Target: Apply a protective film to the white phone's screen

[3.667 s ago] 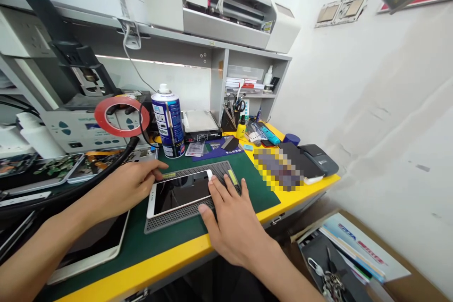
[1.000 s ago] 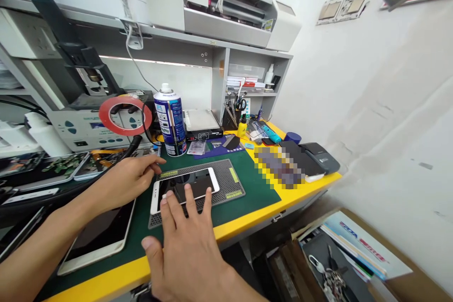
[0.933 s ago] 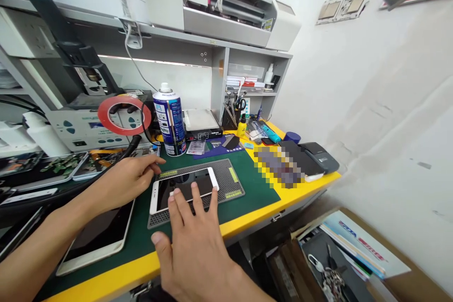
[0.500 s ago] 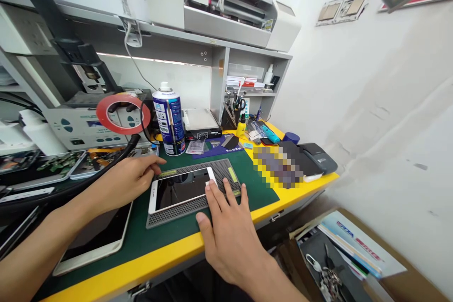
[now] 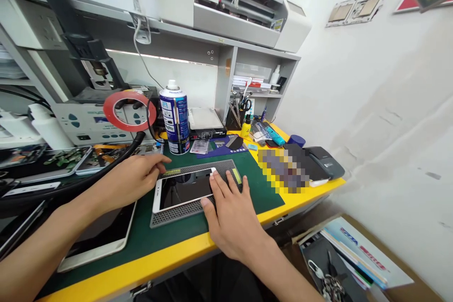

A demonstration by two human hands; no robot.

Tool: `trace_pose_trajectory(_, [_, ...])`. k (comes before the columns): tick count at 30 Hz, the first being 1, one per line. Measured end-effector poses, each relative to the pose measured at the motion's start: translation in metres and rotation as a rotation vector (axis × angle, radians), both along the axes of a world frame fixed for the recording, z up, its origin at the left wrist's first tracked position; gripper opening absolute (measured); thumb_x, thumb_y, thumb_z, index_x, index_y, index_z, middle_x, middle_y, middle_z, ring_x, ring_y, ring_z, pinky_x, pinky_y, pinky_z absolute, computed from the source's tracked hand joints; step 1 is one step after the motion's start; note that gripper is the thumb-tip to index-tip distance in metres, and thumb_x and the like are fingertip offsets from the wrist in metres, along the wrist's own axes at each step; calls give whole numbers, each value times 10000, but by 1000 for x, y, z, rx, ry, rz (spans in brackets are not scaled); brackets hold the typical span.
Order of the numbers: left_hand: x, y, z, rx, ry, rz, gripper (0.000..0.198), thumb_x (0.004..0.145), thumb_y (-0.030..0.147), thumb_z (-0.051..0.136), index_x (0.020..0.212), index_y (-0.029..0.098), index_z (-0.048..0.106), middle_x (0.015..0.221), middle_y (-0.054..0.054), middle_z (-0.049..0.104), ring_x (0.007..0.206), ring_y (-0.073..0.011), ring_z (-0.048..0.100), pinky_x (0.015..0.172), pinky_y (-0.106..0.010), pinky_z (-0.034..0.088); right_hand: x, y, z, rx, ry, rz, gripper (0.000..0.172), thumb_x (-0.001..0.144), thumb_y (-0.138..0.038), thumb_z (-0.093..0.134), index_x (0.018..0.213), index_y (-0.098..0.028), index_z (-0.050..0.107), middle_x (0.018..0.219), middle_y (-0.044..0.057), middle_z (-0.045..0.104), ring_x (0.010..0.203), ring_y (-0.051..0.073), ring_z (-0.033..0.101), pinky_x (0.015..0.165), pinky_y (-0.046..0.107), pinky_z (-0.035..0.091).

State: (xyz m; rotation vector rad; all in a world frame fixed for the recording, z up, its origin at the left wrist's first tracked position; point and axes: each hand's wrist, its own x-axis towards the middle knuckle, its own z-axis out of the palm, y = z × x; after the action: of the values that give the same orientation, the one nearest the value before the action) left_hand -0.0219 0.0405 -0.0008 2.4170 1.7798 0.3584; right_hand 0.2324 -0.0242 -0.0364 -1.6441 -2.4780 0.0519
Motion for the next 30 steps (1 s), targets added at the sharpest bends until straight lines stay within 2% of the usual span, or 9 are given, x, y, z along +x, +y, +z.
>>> trace_pose_trajectory(5, [1,-1,3,-1,9,3,432,899,254,316,1188,209,634,1143,-95,724,1024,-276,678,781,-337,526,-6,15,-2,20,22,-9,605,1044,-487,162,1549,-191,311,1607,8,257,1494,333,190,1175,667,134])
trace_pose_trajectory(9, [1,-2,5,6,9,-8,431,893,244,321,1185,196,634,1140,-108,724,1019,-281,681,793,-344,525,-14,16,-1,40,40,-11,622,1040,-498,174,1535,-161,343,1595,41,295,1496,340,181,1175,676,84])
trace_pose_trajectory(15, [2,-2,2,37,0,-11,427,890,247,314,1159,203,642,1097,-104,733,987,-282,691,750,-340,525,-43,-3,3,1,122,77,660,1034,-532,186,1530,-128,350,1600,74,276,1501,342,154,1186,658,19])
trace_pose_trajectory(22, [0,0,-1,35,-20,-2,412,874,232,339,1155,203,639,1092,-94,736,1009,-274,686,808,-337,517,-74,-27,11,-76,261,212,650,1037,-534,191,1541,-145,321,1608,66,254,1512,317,103,1190,643,-27])
trace_pose_trajectory(26, [-1,0,0,22,-22,-4,396,869,231,352,1145,210,636,1079,-70,740,1013,-264,685,801,-319,516,-73,-29,11,-76,273,228,628,1043,-514,191,1538,-153,329,1608,59,257,1511,327,99,1183,656,-28])
trace_pose_trajectory(30, [-1,0,2,27,-8,-7,406,876,231,344,1156,201,637,1089,-76,744,1014,-259,691,800,-306,517,-57,-19,6,-12,217,159,615,1044,-503,190,1520,-163,378,1590,49,310,1499,352,147,1180,665,-23])
